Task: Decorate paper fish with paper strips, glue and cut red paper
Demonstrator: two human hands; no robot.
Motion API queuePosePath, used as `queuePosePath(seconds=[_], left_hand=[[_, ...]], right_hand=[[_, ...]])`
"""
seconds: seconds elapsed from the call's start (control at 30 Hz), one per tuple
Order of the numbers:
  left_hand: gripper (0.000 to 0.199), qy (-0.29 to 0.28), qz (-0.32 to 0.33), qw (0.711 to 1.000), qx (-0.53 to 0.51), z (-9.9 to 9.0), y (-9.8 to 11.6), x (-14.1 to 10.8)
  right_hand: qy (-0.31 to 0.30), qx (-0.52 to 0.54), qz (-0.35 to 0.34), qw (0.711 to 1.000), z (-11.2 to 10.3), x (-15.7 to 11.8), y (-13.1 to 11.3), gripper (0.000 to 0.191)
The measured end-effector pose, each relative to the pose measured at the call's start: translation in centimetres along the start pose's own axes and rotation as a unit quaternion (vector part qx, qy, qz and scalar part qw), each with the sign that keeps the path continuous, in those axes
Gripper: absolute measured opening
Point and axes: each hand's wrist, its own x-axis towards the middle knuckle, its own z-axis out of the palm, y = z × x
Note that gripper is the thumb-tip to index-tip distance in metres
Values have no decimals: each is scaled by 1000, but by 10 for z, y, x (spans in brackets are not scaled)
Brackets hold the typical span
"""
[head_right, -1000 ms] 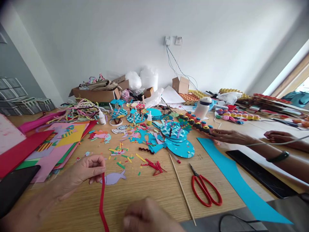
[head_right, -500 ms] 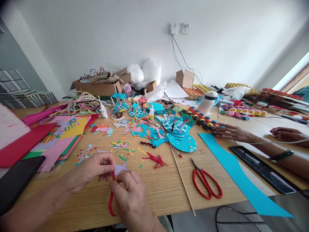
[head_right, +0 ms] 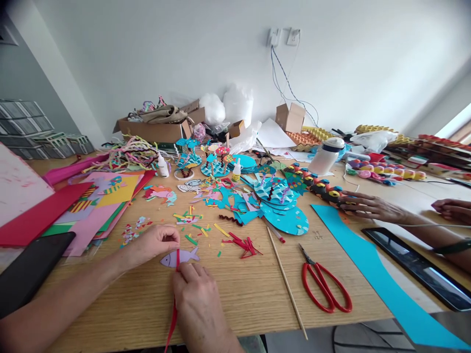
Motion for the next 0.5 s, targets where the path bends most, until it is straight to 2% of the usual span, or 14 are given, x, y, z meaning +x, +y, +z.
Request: queuePosePath(seconds=[0.23,0.5], left_hand=[[12,-5,35,998,59,2,-6,-1],[12,-15,45,995,93,5,-10,0]], right_hand=[[12,11,-28,999,7,-2,2,17],[11,9,-35,999,8,-1,1,18]])
